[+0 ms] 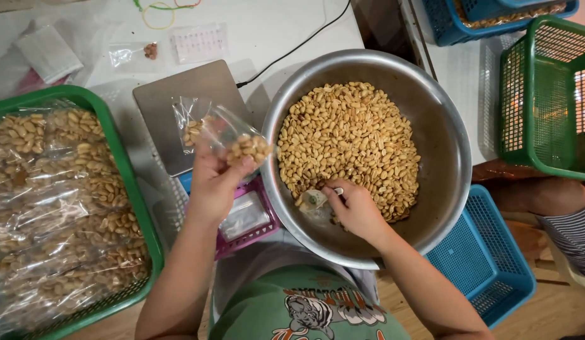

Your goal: Scooping peanuts from a large bowl into small plastic bags and weighing them on a digital scale for packaging.

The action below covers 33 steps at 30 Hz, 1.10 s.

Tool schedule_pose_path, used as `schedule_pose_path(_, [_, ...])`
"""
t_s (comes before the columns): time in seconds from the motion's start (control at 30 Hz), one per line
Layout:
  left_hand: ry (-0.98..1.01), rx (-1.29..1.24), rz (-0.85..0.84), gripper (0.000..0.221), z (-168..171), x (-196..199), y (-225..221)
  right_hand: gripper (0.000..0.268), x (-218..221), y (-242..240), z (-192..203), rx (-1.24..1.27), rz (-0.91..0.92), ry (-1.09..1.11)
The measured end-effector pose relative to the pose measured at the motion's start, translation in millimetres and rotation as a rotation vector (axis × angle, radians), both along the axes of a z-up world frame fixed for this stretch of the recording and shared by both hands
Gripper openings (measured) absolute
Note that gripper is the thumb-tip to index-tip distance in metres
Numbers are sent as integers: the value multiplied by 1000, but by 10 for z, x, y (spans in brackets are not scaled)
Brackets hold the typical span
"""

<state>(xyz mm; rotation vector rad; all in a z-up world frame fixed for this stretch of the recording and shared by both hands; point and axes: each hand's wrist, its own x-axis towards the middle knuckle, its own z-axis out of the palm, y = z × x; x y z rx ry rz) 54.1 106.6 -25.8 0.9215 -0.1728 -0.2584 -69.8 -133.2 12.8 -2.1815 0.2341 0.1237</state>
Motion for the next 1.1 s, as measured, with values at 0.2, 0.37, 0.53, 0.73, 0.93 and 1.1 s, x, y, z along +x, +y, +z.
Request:
schedule_pose_path(0.2, [-2, 68, -13, 94, 156, -122, 6, 20, -83, -34, -135, -92, 28, 5])
schedule_pose_path(0.37, [11, 164, -5, 60, 36, -209, 20, 17, -137, -102, -81, -26, 12, 5])
schedule_pose_path(0.53, [-21, 135, -95, 94, 280, -262, -38, 18, -174, -352, -83, 256, -59, -20])
schedule_pose_path(0.73, [-115, 680, -359, 94, 480, -530, -334, 20, -239, -615, 346, 283, -289, -243])
schedule_pose_path(0.93, [-201, 795, -585, 92, 552, -577, -519, 11, -250, -567, 448, -118, 144, -625])
schedule_pose_path(1.1, [-173, 529, -57, 43, 169, -560, -465, 10, -239, -692, 218, -194, 27, -820])
